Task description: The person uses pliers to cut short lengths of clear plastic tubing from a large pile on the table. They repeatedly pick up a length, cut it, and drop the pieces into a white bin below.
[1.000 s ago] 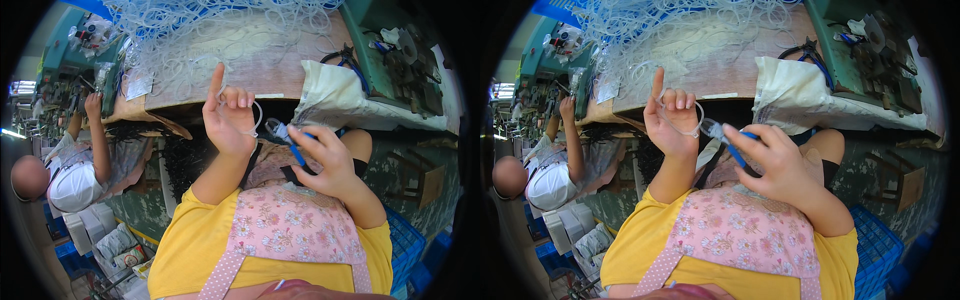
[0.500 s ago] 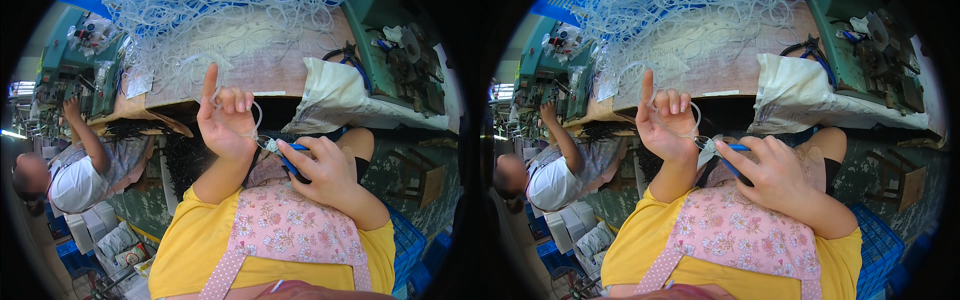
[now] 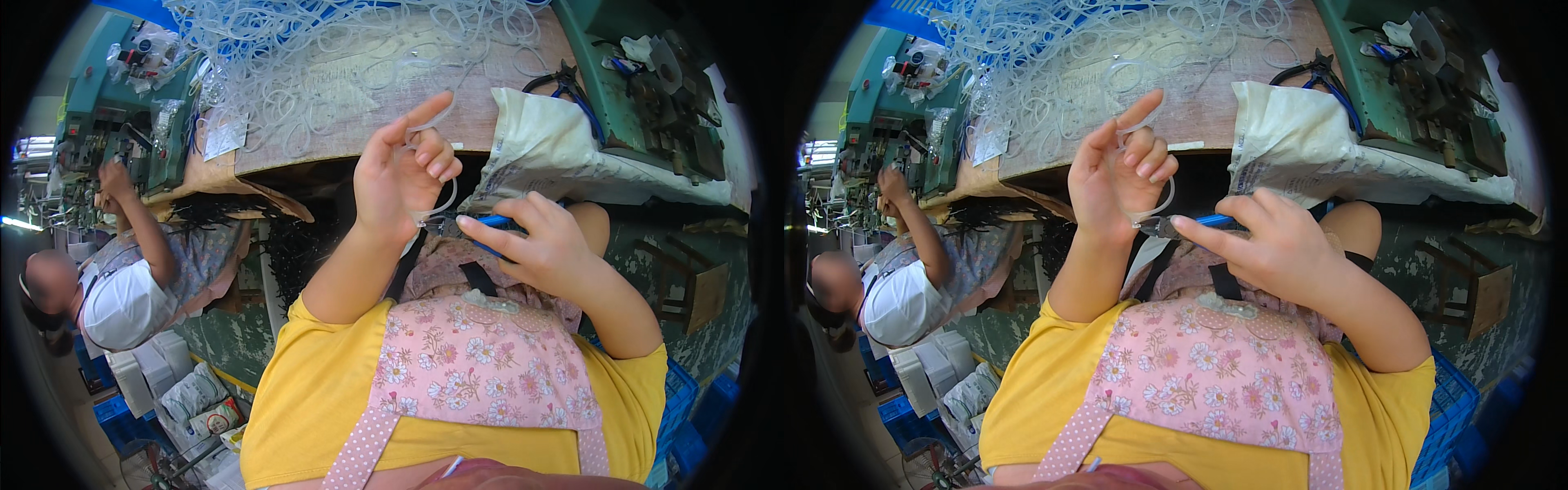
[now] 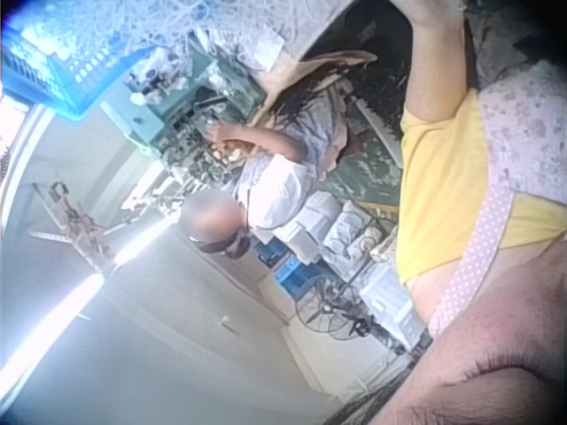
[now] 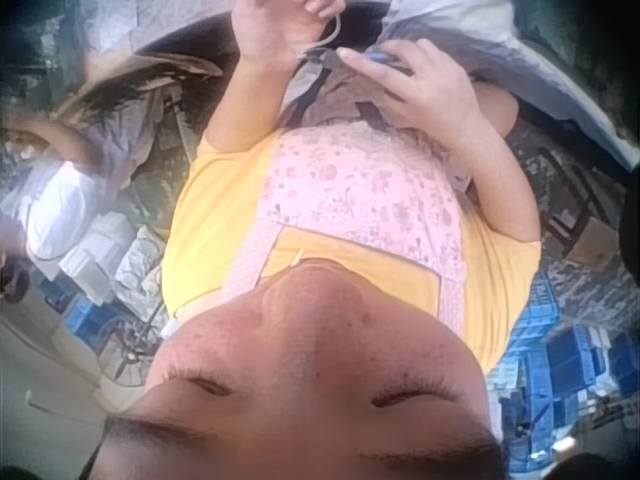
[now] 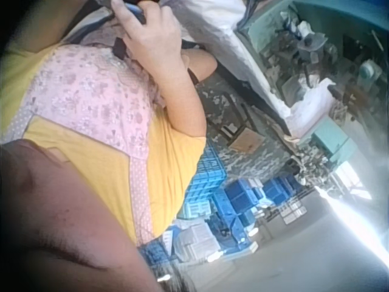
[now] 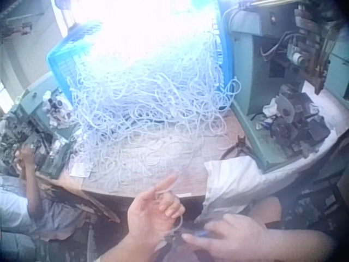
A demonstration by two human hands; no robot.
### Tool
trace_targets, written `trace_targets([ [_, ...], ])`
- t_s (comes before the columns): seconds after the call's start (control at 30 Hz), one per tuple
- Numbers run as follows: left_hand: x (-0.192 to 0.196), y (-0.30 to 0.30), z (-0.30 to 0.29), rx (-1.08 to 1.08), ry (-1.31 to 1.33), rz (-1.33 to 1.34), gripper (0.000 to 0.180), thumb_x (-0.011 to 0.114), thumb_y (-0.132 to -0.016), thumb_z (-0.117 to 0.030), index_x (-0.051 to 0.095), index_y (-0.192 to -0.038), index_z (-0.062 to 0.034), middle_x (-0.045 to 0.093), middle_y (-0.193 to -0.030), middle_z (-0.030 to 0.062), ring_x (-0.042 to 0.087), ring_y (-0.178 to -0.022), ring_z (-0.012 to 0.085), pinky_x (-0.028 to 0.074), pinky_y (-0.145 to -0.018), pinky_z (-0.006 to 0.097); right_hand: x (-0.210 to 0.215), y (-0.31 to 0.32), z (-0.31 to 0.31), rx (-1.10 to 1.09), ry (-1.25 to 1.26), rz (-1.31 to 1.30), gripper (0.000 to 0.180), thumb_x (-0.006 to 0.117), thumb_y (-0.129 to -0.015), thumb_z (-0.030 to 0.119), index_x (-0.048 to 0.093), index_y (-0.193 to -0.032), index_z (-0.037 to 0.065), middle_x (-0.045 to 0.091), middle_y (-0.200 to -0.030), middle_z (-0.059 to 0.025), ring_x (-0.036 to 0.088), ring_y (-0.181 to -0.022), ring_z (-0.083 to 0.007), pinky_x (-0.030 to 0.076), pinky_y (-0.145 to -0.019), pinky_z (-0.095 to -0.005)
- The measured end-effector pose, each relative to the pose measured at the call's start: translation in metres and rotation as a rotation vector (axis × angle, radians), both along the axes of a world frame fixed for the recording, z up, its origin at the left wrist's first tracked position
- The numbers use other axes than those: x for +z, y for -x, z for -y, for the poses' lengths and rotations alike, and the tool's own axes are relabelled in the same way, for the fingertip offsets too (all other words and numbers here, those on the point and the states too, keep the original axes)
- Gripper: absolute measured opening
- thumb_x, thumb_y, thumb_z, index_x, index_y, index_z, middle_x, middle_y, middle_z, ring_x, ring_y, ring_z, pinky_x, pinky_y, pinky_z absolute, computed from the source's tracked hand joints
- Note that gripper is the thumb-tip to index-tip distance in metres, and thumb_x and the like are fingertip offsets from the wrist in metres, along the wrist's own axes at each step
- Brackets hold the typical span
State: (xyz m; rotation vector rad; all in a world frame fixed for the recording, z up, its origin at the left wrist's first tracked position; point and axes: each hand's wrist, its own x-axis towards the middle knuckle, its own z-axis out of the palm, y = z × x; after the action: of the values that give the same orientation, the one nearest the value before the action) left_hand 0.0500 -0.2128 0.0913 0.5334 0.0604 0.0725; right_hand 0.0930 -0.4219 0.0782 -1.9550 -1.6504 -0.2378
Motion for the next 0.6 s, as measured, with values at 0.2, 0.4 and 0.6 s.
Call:
trace_targets([
  [0.2, -0.006, -0.002, -0.003, -0.017, 0.087, 0.006, 0.054, 0.035, -0.096, -0.025, 0.037, -0.138, 0.0091, 0.041, -0.064, -0.0003, 0.040, -0.064, 0.0139, 0.036, -0.064, 0.029, -0.005, 0.008, 0.002, -0.124, -0.170, -0.678, 0.066, 0.073, -0.067, 0.004, 0.057, -0.130, 0.015, 0.057, -0.100, -0.0100, 0.058, -0.088, -0.0270, 0.050, -0.077, -0.0366],
  [0.4, -0.020, 0.000, -0.009, -0.195, -0.322, 0.126, 0.050, 0.043, -0.096, -0.021, 0.038, -0.138, 0.0055, 0.053, -0.095, 0.0089, 0.051, -0.092, 0.0198, 0.042, -0.085, 0.036, -0.011, 0.019, -0.004, -0.044, -0.054, -0.133, 0.069, 0.073, -0.059, 0.009, 0.060, -0.126, 0.017, 0.055, -0.108, -0.0085, 0.053, -0.093, -0.0278, 0.042, -0.080, -0.0406],
  [0.6, -0.019, 0.007, -0.047, -0.045, -1.971, 0.138, 0.059, 0.061, -0.090, -0.027, 0.040, -0.141, -0.0081, 0.033, -0.145, 0.0232, 0.032, -0.136, 0.0377, 0.030, -0.110, 0.043, -0.008, 0.023, 0.013, 0.053, -0.118, -0.440, 0.070, 0.071, -0.061, 0.005, 0.055, -0.129, 0.013, 0.053, -0.111, -0.0124, 0.054, -0.098, -0.0322, 0.045, -0.084, -0.0417],
])
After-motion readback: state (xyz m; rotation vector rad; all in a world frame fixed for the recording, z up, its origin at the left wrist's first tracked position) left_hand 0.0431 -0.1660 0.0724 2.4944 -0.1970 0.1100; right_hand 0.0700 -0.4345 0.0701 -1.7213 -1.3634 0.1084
